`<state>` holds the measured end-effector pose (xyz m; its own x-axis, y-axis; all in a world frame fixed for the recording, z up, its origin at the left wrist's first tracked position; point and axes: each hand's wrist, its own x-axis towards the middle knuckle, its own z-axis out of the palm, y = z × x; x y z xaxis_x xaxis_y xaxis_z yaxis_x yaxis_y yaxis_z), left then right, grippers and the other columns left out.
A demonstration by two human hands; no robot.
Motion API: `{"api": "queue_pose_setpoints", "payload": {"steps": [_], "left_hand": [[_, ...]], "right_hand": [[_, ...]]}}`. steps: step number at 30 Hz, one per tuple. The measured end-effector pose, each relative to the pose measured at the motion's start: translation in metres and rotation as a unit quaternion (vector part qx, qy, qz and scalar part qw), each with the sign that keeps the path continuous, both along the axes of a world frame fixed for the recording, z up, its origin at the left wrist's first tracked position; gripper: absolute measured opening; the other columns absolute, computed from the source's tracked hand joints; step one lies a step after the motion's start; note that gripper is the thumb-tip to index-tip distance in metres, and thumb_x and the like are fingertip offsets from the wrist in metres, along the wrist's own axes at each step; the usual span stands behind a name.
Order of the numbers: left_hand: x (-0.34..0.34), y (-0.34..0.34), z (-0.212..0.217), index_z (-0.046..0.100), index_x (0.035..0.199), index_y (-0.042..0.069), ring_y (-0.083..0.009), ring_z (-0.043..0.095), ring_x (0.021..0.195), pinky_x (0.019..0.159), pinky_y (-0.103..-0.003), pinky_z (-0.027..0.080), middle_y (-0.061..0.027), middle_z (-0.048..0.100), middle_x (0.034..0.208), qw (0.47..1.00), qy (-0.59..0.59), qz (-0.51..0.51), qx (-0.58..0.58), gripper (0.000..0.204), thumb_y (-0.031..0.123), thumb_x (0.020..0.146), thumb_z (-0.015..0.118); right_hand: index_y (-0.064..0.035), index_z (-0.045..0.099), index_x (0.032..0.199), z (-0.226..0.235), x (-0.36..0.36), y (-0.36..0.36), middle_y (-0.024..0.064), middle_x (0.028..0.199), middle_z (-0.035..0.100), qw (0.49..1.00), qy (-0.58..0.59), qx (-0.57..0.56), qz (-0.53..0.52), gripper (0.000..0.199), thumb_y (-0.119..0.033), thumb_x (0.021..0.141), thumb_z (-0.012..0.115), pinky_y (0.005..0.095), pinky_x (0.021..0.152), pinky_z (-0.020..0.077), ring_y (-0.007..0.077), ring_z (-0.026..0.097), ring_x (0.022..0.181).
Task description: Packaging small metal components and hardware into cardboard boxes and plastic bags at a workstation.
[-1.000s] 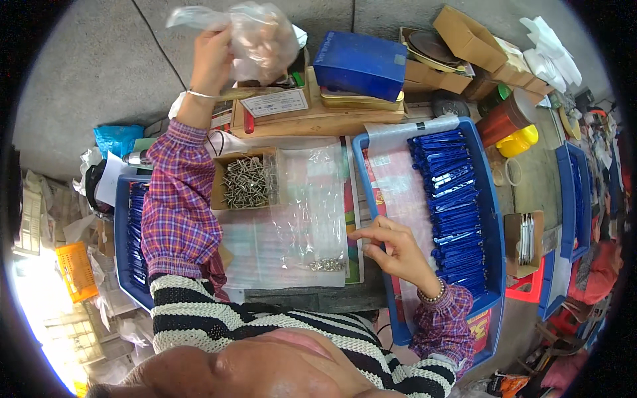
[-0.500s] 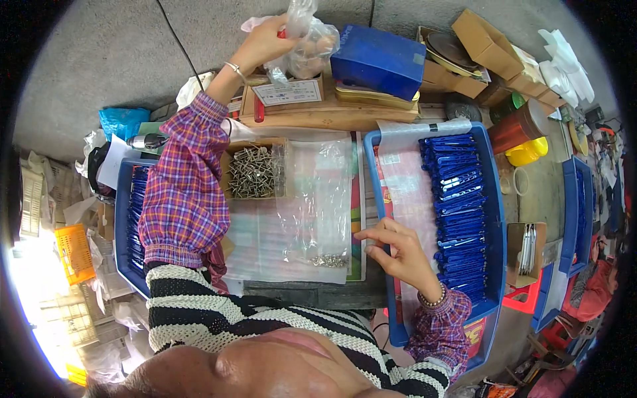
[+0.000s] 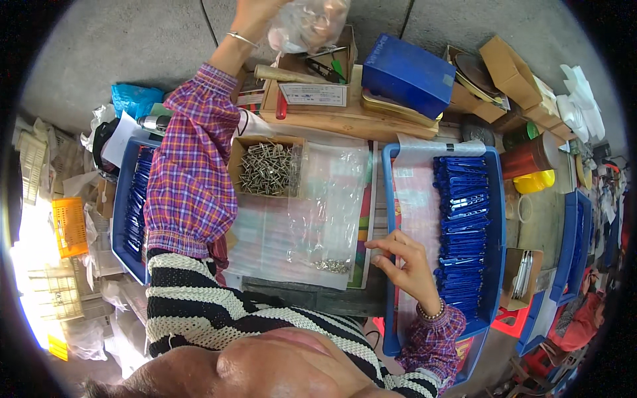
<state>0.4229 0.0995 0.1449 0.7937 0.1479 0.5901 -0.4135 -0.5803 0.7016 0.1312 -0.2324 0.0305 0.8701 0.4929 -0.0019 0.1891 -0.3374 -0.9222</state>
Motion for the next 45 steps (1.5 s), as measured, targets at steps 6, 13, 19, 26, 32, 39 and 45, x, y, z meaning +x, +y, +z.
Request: {"api": "queue_pose_setpoints", "payload": {"steps": [6, 13, 19, 26, 32, 39, 45], "left_hand": [[0.002, 0.010, 0.009, 0.071, 0.076, -0.005, -0.0116, 0.061, 0.060, 0.053, -0.028, 0.046, -0.0053, 0.067, 0.066, 0.996, -0.015, -0.021, -0.087, 0.014, 0.008, 0.070, 0.072], [-0.008, 0.004, 0.010, 0.069, 0.074, -0.006, -0.0110, 0.059, 0.061, 0.054, -0.028, 0.046, -0.0028, 0.065, 0.067, 0.991, -0.013, -0.042, -0.125, 0.009, 0.003, 0.070, 0.070], [0.000, 0.006, 0.003, 0.070, 0.084, -0.004, -0.0132, 0.063, 0.068, 0.059, -0.028, 0.049, -0.0061, 0.068, 0.075, 0.994, 0.013, -0.029, -0.108, 0.016, -0.001, 0.069, 0.069], [0.003, 0.011, -0.046, 0.071, 0.082, -0.001, -0.0223, 0.065, 0.061, 0.060, -0.034, 0.050, -0.0173, 0.066, 0.068, 0.972, 0.055, -0.038, 0.227, 0.023, 0.019, 0.071, 0.073], [-0.011, -0.008, -0.049, 0.070, 0.095, 0.002, -0.0292, 0.067, 0.078, 0.070, -0.036, 0.050, -0.0181, 0.069, 0.086, 0.941, 0.043, -0.149, 0.301, 0.026, 0.022, 0.078, 0.069], [-0.024, -0.011, -0.046, 0.068, 0.094, 0.001, -0.0283, 0.067, 0.073, 0.066, -0.035, 0.050, -0.0174, 0.069, 0.080, 0.947, 0.091, -0.111, 0.289, 0.026, 0.022, 0.078, 0.070], [-0.021, -0.012, -0.052, 0.067, 0.097, 0.001, -0.0290, 0.067, 0.076, 0.067, -0.036, 0.050, -0.0178, 0.069, 0.085, 0.951, 0.024, -0.144, 0.274, 0.026, 0.019, 0.079, 0.071]], "right_hand": [[-0.0035, 0.071, 0.101, -0.001, 0.000, 0.000, 0.0054, 0.073, 0.055, 1.000, 0.004, 0.002, -0.005, 0.028, 0.002, 0.074, 0.067, 0.0268, 0.063, 0.0422, 0.0146, 0.051, 0.065], [-0.0045, 0.071, 0.103, -0.003, 0.002, -0.002, 0.0054, 0.071, 0.052, 1.000, 0.014, 0.005, 0.002, 0.029, 0.000, 0.075, 0.067, 0.0271, 0.063, 0.0415, 0.0152, 0.050, 0.066], [-0.0041, 0.071, 0.101, -0.001, -0.002, -0.003, 0.0046, 0.072, 0.053, 1.000, 0.016, 0.004, -0.001, 0.026, -0.001, 0.076, 0.068, 0.0264, 0.063, 0.0411, 0.0140, 0.050, 0.066], [-0.0049, 0.069, 0.106, -0.013, 0.000, -0.005, 0.0077, 0.077, 0.057, 0.999, -0.019, 0.033, 0.013, 0.028, -0.005, 0.078, 0.068, 0.0310, 0.067, 0.0439, 0.0210, 0.055, 0.072], [-0.0043, 0.066, 0.115, 0.002, 0.013, -0.019, 0.0075, 0.088, 0.062, 0.998, -0.062, 0.017, 0.000, 0.035, -0.012, 0.081, 0.067, 0.0279, 0.072, 0.0465, 0.0173, 0.059, 0.080], [-0.0033, 0.051, 0.134, 0.022, 0.137, -0.081, 0.0045, 0.128, 0.055, 0.975, -0.063, 0.081, -0.197, 0.049, -0.016, 0.088, 0.065, 0.0283, 0.095, 0.0446, 0.0148, 0.054, 0.112], [-0.0071, 0.008, 0.153, 0.006, 0.231, -0.101, 0.0165, 0.144, 0.039, 0.861, 0.060, 0.206, -0.461, 0.095, -0.026, 0.085, 0.071, 0.0445, 0.101, 0.0390, 0.0317, 0.039, 0.132]]}}
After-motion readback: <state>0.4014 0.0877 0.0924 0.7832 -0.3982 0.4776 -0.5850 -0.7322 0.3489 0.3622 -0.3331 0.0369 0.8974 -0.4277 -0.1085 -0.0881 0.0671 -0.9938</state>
